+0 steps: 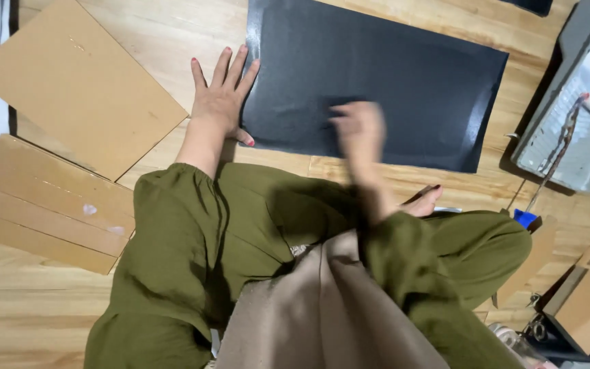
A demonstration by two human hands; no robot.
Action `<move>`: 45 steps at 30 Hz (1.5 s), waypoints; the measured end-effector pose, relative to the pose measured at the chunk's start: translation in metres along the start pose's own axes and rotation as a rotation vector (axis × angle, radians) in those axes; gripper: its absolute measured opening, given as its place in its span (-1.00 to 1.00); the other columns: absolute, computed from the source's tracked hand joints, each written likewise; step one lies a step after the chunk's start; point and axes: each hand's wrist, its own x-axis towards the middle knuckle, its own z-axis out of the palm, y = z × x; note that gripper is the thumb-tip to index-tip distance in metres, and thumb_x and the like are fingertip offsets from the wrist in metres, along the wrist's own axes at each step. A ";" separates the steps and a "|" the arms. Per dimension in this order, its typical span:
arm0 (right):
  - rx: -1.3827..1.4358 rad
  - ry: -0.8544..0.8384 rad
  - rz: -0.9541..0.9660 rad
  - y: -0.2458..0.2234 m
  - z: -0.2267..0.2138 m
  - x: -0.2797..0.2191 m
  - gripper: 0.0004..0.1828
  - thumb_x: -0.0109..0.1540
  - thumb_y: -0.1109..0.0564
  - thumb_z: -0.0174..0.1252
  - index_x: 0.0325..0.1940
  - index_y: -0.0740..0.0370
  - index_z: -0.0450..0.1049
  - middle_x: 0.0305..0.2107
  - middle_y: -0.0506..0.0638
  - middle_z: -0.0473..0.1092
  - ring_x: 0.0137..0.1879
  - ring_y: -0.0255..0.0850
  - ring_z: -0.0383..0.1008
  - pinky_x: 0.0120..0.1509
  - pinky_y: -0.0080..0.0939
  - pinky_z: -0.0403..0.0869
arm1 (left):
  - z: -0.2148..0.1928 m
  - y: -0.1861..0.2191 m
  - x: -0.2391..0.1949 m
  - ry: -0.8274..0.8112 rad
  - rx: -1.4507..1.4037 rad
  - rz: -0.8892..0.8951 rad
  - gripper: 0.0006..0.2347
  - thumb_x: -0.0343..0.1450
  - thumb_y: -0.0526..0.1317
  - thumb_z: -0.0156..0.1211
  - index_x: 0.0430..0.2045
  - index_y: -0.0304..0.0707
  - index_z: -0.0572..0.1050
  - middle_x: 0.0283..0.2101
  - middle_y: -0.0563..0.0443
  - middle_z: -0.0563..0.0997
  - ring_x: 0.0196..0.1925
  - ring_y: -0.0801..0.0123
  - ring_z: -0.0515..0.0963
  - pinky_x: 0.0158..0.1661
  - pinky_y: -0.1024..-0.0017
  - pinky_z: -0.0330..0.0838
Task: Assembling cardboard packaging by applying glue with a roller and precisely placing components on a paper template.
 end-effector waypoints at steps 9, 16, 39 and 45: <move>-0.426 0.535 0.469 0.148 -0.033 0.002 -0.81 -0.08 0.34 0.22 -0.40 0.23 0.46 -0.43 0.03 0.36 -0.33 -0.18 0.43 -0.17 -0.22 0.43 | -0.002 -0.002 0.007 -0.023 -0.006 0.013 0.28 -0.31 0.26 0.36 0.23 -0.05 -0.38 0.30 -0.02 -0.50 0.32 0.12 -0.50 0.12 -0.26 -0.44; -0.073 -0.081 -0.046 -0.021 0.107 0.034 -0.79 0.06 0.37 -0.07 -0.27 0.24 0.38 -0.29 0.01 0.28 -0.18 -0.17 0.33 -0.03 -0.21 0.41 | 0.008 -0.006 0.022 -0.050 0.072 0.004 0.36 -0.38 0.30 0.39 0.23 -0.03 -0.45 0.26 -0.05 -0.63 0.25 0.14 -0.69 0.10 -0.22 -0.56; -0.191 0.053 -0.183 0.076 0.133 0.126 -0.88 0.11 0.07 0.06 -0.30 -0.17 0.43 -0.35 -0.18 0.27 -0.20 -0.20 0.31 -0.10 -0.23 0.31 | 0.004 0.003 0.021 -0.089 0.025 -0.109 0.36 -0.41 0.23 0.48 0.22 0.03 -0.41 0.31 -0.03 -0.51 0.35 0.17 -0.51 0.17 -0.17 -0.60; -0.258 0.477 -0.015 0.216 -0.061 0.073 -0.78 0.18 -0.11 0.17 -0.34 0.03 0.56 -0.48 -0.04 0.37 -0.28 -0.15 0.31 -0.11 -0.26 0.30 | 0.009 0.002 0.026 -0.099 0.015 -0.114 0.39 -0.43 0.28 0.46 0.22 0.03 -0.45 0.30 -0.03 -0.55 0.32 0.16 -0.59 0.15 -0.17 -0.67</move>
